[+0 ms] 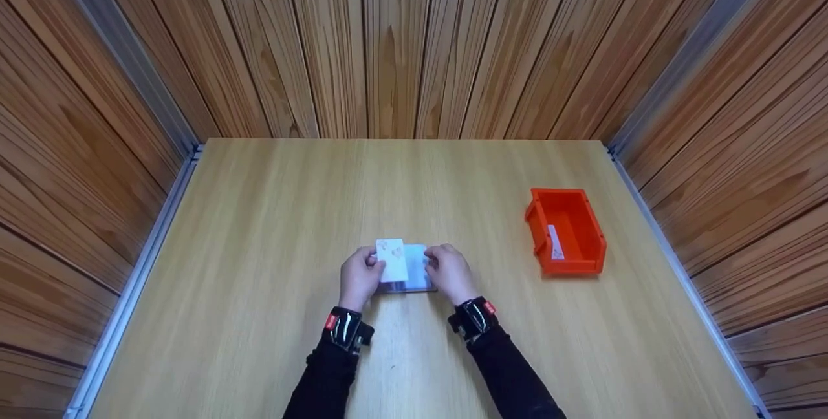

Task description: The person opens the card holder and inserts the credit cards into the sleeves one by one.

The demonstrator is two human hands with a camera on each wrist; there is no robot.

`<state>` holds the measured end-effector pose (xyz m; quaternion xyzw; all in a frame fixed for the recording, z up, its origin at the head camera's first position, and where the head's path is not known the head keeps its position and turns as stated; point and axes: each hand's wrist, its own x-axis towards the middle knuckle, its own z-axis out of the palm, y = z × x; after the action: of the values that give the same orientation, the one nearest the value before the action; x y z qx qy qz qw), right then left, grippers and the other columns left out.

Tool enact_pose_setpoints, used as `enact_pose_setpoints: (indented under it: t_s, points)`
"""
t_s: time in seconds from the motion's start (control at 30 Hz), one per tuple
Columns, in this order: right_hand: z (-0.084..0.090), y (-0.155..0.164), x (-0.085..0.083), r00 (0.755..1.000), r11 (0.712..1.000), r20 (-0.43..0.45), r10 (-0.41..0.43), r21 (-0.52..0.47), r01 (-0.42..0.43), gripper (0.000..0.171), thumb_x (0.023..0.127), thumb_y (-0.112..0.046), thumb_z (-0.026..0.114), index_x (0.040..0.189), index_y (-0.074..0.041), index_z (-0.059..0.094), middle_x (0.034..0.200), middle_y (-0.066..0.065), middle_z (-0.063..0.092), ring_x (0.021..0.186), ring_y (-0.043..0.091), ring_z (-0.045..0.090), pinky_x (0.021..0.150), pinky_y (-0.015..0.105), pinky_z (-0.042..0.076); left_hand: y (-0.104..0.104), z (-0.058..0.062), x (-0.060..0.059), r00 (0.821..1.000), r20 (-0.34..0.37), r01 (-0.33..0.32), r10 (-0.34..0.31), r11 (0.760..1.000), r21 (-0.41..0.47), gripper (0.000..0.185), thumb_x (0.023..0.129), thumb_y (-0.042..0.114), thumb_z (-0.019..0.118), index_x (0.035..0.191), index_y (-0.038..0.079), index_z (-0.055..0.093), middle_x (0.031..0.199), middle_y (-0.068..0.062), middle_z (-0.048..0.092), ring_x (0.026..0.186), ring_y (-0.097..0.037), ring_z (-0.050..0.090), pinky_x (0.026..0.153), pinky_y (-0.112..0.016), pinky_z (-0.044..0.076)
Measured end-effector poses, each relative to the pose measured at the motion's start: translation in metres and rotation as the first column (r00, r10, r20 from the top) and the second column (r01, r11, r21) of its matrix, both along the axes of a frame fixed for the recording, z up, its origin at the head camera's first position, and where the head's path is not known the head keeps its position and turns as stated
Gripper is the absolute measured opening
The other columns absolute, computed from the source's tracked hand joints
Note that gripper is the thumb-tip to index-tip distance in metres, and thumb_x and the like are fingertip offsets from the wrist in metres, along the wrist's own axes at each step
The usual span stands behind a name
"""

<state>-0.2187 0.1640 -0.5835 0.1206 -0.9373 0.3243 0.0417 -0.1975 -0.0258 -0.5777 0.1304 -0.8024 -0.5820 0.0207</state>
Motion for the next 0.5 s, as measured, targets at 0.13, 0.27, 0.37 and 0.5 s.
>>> enact_pose_setpoints:
  t_s: [0.13,0.27,0.37,0.5]
  points:
    - [-0.004,-0.001,0.0,1.0,0.999,0.006,0.026,0.039,-0.026,0.023,0.081,0.001,0.074,0.103,0.002,0.07,0.094,0.01,0.06,0.087,0.027,0.059,0.081,0.042,0.049,-0.001,-0.002,0.0,1.0,0.003,0.0,0.0,1.0,-0.009,0.027,0.088,-0.004,0.066,0.115,-0.004,0.066,0.085,-0.005,0.054,0.083,-0.021,0.054,0.072,-0.033,0.047]
    - [-0.009,-0.001,0.0,0.999,0.996,-0.011,0.036,0.077,-0.035,0.021,0.079,0.001,0.074,0.1,0.003,0.071,0.094,0.011,0.06,0.087,0.029,0.059,0.08,0.043,0.048,-0.003,-0.004,0.001,0.999,-0.035,0.001,-0.004,0.997,-0.083,0.026,0.086,-0.004,0.068,0.111,-0.002,0.069,0.081,-0.002,0.054,0.081,-0.02,0.053,0.071,-0.032,0.046]
    - [-0.011,-0.002,0.0,1.0,0.997,-0.006,0.025,0.077,-0.025,0.022,0.078,0.002,0.073,0.099,0.002,0.072,0.096,0.013,0.061,0.089,0.031,0.06,0.083,0.044,0.048,-0.005,-0.005,0.001,0.999,-0.04,0.003,-0.008,0.993,-0.121,0.028,0.085,-0.003,0.068,0.112,-0.001,0.069,0.08,-0.002,0.055,0.08,-0.02,0.054,0.072,-0.033,0.046]
    - [-0.011,-0.002,0.0,1.0,0.997,0.002,0.02,0.068,-0.02,0.022,0.078,0.003,0.073,0.1,0.002,0.072,0.097,0.013,0.061,0.09,0.031,0.06,0.083,0.045,0.049,-0.006,-0.006,0.0,1.0,0.003,0.011,-0.011,0.992,-0.124,0.029,0.086,-0.002,0.068,0.116,-0.002,0.068,0.084,-0.004,0.057,0.083,-0.021,0.056,0.072,-0.034,0.048]
